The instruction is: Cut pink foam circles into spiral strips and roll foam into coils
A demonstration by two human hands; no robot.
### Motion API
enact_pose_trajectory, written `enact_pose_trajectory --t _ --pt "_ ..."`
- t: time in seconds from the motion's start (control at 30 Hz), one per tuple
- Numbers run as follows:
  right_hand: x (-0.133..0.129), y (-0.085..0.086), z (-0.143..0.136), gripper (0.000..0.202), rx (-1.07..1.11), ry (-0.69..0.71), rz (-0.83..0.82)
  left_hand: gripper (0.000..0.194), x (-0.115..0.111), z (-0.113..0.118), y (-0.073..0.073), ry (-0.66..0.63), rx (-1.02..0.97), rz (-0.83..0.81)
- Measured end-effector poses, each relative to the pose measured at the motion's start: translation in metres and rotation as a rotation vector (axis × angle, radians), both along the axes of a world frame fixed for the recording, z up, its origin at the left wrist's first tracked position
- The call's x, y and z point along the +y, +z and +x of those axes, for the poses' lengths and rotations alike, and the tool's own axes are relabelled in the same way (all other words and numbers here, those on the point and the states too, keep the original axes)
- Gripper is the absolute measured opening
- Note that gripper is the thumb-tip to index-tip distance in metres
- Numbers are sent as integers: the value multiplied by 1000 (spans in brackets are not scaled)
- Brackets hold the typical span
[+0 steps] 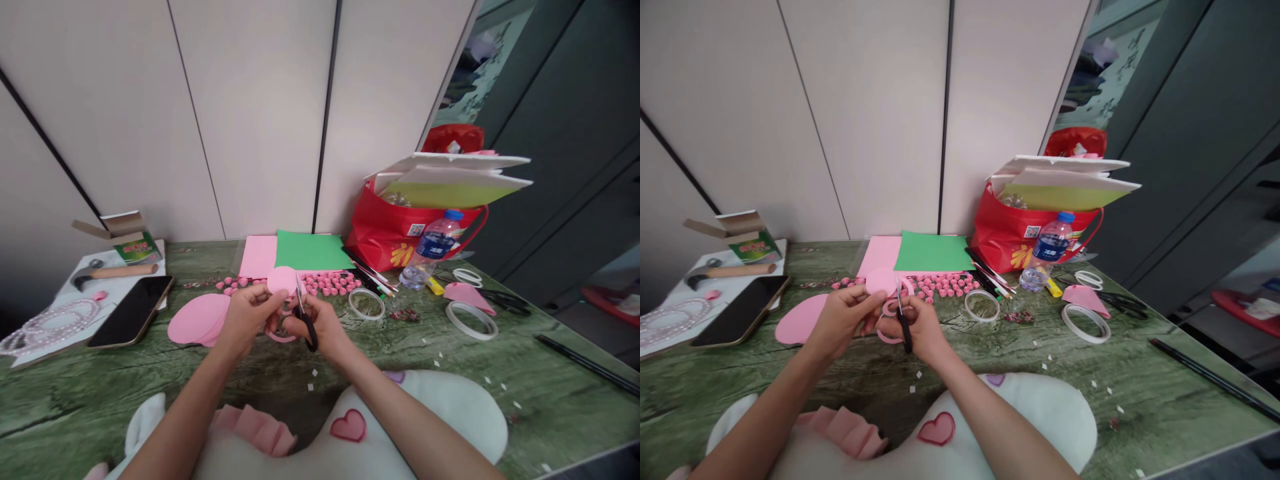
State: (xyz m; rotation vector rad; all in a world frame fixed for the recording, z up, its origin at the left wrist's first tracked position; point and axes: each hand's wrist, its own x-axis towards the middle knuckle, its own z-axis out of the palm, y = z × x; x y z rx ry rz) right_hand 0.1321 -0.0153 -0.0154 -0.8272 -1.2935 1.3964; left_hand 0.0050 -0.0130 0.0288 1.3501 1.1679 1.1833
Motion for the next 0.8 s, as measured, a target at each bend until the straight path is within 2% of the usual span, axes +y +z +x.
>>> enact_pose_trajectory --t 0.23,0.47,0.8 --pt "0 -3 0 35 33 2 -7 27 0 -1 0 5 -22 33" --pt "-3 4 0 36 14 -3 -58 24 2 -3 -3 -14 -68 63" --pt "-3 0 0 33 2 19 -29 19 4 -4 -5 47 -157 138"
